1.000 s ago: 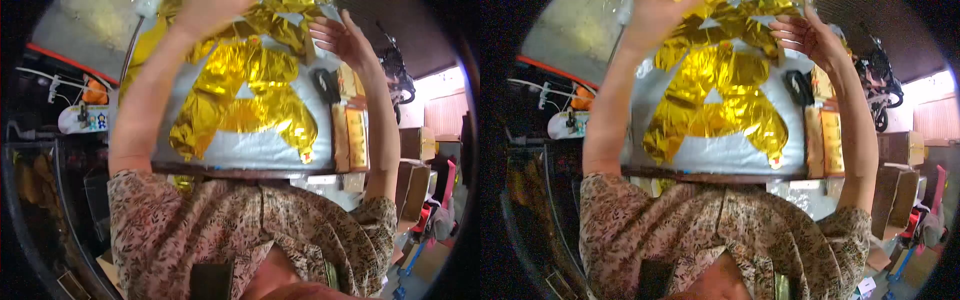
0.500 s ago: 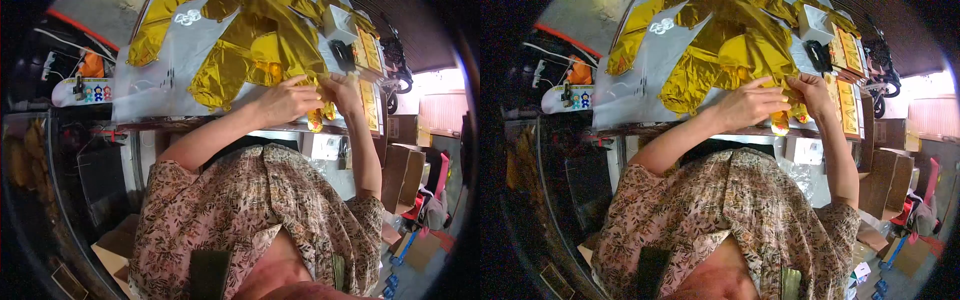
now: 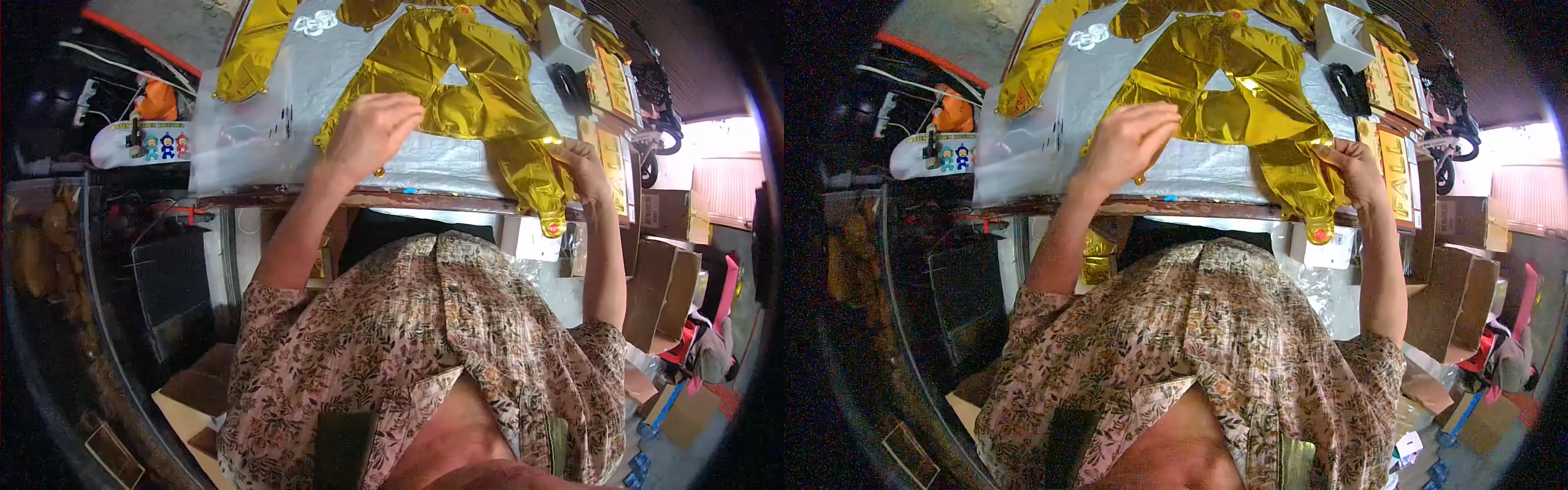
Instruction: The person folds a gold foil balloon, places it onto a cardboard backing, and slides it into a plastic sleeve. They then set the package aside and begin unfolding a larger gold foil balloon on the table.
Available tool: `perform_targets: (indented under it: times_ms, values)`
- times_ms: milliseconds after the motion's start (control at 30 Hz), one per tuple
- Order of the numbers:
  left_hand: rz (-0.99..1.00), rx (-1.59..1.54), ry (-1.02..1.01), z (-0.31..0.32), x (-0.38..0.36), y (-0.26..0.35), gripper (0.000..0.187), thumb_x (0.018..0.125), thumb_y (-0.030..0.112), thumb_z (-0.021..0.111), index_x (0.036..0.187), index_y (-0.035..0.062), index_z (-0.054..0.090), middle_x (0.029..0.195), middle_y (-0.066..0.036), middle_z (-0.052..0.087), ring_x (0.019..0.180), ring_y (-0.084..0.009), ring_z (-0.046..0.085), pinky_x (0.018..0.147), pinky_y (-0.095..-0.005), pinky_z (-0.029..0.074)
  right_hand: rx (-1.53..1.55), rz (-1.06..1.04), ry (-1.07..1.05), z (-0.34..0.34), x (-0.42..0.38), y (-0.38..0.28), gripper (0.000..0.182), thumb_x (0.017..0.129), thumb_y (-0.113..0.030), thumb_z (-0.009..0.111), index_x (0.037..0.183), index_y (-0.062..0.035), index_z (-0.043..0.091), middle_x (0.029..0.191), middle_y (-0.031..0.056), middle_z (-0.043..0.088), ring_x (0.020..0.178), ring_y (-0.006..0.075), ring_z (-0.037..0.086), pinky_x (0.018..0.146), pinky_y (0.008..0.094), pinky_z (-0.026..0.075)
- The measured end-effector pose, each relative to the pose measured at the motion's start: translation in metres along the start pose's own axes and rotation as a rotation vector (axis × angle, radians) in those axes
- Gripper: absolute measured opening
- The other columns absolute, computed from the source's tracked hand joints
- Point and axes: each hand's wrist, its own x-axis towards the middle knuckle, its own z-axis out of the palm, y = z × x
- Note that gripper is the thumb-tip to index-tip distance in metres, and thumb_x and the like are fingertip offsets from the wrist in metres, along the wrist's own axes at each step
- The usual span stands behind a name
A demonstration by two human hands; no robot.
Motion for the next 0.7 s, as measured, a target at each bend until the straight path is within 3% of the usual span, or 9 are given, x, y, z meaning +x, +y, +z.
perform_targets:
  times_ms: [100,200,367,467,700]
  values:
    - [-0.021,0.011,-0.02,-0.008,0.011,-0.019,0.019,0.091,0.014,0.07,0.104,0.0021,0.075,0.111,-0.014,0.074,0.103,-0.0307,0.071,0.09,-0.0401,0.055,0.024,-0.005,-0.097,-0.008,0.007,-0.001,0.013,0.095,-0.011,0.071,0.09,0.0008,0.072,0.077,0.0029,0.071,0.059,0.007,0.061,0.054,0.022,0.045]
    - [0.005,0.056,-0.028,-0.007,0.021,-0.039,0.019,0.091,0.016,0.069,0.104,0.0021,0.074,0.112,-0.015,0.074,0.101,-0.0329,0.07,0.089,-0.0414,0.055,0.006,0.006,-0.068,-0.003,0.006,-0.005,0.013,0.094,-0.011,0.072,0.09,0.0013,0.072,0.078,0.0033,0.071,0.06,0.0068,0.06,0.055,0.0223,0.045]
    - [0.017,0.148,-0.062,-0.008,0.032,-0.064,0.02,0.092,0.016,0.068,0.104,0.0026,0.074,0.114,-0.015,0.073,0.101,-0.033,0.07,0.089,-0.0412,0.055,0.022,0.027,-0.085,0.001,0.008,0.003,0.011,0.094,-0.009,0.071,0.093,0.0024,0.072,0.082,0.0043,0.073,0.063,0.0082,0.062,0.058,0.0222,0.047]
    - [0.021,0.134,-0.089,-0.006,0.039,-0.07,0.02,0.092,0.017,0.068,0.105,0.0021,0.074,0.115,-0.015,0.073,0.101,-0.0335,0.07,0.089,-0.0407,0.055,0.049,0.032,-0.056,0.006,0.007,0.003,0.011,0.095,-0.01,0.069,0.096,0.0012,0.072,0.079,0.0019,0.069,0.062,0.0072,0.057,0.057,0.0226,0.044]
    - [0.033,0.091,-0.112,0.002,0.061,-0.065,0.021,0.092,0.016,0.069,0.104,-0.0001,0.073,0.112,-0.014,0.073,0.098,-0.0345,0.07,0.087,-0.0403,0.056,0.074,0.035,-0.014,0.0,0.015,0.006,0.01,0.094,-0.007,0.071,0.094,0.003,0.072,0.082,0.005,0.073,0.064,0.0082,0.062,0.058,0.0227,0.048]
